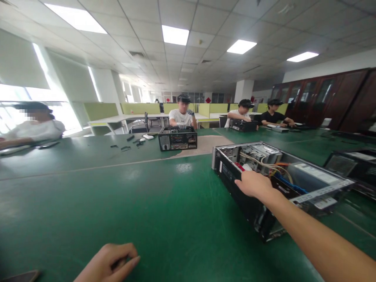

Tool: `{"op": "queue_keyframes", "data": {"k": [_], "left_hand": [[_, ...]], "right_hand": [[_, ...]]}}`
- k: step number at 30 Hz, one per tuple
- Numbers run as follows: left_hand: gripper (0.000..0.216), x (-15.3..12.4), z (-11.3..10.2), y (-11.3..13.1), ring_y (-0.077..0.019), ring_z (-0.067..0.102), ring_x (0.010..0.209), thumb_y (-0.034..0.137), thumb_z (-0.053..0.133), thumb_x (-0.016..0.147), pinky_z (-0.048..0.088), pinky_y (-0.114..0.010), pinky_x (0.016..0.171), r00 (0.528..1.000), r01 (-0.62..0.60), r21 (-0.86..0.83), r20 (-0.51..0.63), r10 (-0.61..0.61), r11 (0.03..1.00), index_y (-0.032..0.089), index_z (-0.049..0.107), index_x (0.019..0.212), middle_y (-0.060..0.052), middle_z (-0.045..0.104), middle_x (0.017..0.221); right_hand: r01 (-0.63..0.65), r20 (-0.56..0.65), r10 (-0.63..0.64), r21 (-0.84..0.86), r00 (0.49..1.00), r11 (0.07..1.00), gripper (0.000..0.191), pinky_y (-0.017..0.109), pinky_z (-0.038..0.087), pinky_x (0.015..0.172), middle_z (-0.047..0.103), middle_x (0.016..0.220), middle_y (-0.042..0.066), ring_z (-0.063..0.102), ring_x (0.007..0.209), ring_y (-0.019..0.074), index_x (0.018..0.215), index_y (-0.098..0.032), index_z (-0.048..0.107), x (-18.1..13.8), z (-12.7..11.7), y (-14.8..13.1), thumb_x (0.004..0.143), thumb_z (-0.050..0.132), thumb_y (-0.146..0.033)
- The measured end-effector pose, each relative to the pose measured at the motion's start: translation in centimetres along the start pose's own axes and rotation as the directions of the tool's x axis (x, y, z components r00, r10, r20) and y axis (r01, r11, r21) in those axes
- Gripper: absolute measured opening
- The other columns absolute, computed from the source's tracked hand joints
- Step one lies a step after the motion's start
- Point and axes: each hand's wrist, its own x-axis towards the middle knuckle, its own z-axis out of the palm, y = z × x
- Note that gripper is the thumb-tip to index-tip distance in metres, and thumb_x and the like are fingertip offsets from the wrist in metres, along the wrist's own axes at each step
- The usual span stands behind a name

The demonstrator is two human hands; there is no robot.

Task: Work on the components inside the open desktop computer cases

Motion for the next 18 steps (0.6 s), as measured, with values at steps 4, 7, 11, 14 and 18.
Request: {"op": "queue_keyframes", "data": {"k": [4,7,11,14,18], "left_hand": [[0.03,1.8,0.4,3.0,-0.0114,0.043,0.056,0.038,0.044,0.087,0.029,-0.023,0.057,0.996,-0.088,-0.015,0.03,0.089,0.996,0.02,0.063,0.072,0.004,0.044,0.057],[0.026,3.3,0.8,5.0,-0.011,0.044,0.056,0.034,0.046,0.087,0.03,-0.023,0.057,0.985,-0.174,-0.015,0.014,0.174,0.985,0.02,0.063,0.073,0.004,0.047,0.057],[0.022,5.8,0.6,8.2,-0.0108,0.047,0.057,0.032,0.048,0.087,0.033,-0.022,0.058,0.949,-0.315,-0.044,-0.006,0.315,0.948,0.02,0.064,0.076,0.003,0.054,0.06],[0.02,8.7,-0.4,10.9,-0.0115,0.051,0.061,0.031,0.049,0.087,0.037,-0.022,0.06,0.904,-0.427,-0.063,-0.06,0.423,0.902,0.021,0.064,0.08,0.002,0.058,0.065],[0.021,13.6,-1.5,14.3,-0.0149,0.057,0.078,0.033,0.048,0.089,0.044,-0.026,0.073,0.849,-0.486,-0.013,-0.246,0.469,0.874,0.022,0.063,0.1,-0.001,0.065,0.089]], "right_hand": [[-0.148,-0.221,0.148,0.018,0.964,0.989,0.032,0.04,0.048,0.072,0.064,0.092,0.018,0.064,0.088,0.0318,0.104,-0.009,0.054,-1.5,0.7,-3.2,0.086,0.046,-0.035],[-0.172,-0.309,0.178,0.047,0.934,0.984,0.024,0.039,0.048,0.069,0.065,0.085,0.017,0.066,0.083,0.0306,0.1,-0.009,0.054,-2.1,1.4,-3.4,0.087,0.042,-0.024],[-0.133,-0.297,0.134,0.023,0.946,0.991,0.024,0.036,0.048,0.07,0.066,0.086,0.017,0.066,0.084,0.0284,0.101,-0.008,0.055,-2.7,1.2,-2.8,0.085,0.037,-0.012],[-0.11,-0.297,0.104,-0.002,0.949,0.994,0.023,0.037,0.049,0.067,0.066,0.087,0.016,0.066,0.082,0.0288,0.105,-0.01,0.053,-4.0,0.9,-2.7,0.087,0.04,-0.016],[-0.064,-0.308,0.04,-0.067,0.951,0.996,0.019,0.034,0.048,0.06,0.066,0.084,0.012,0.067,0.074,0.027,0.102,-0.013,0.053,-8.2,1.5,-3.2,0.089,0.041,-0.021]]}}
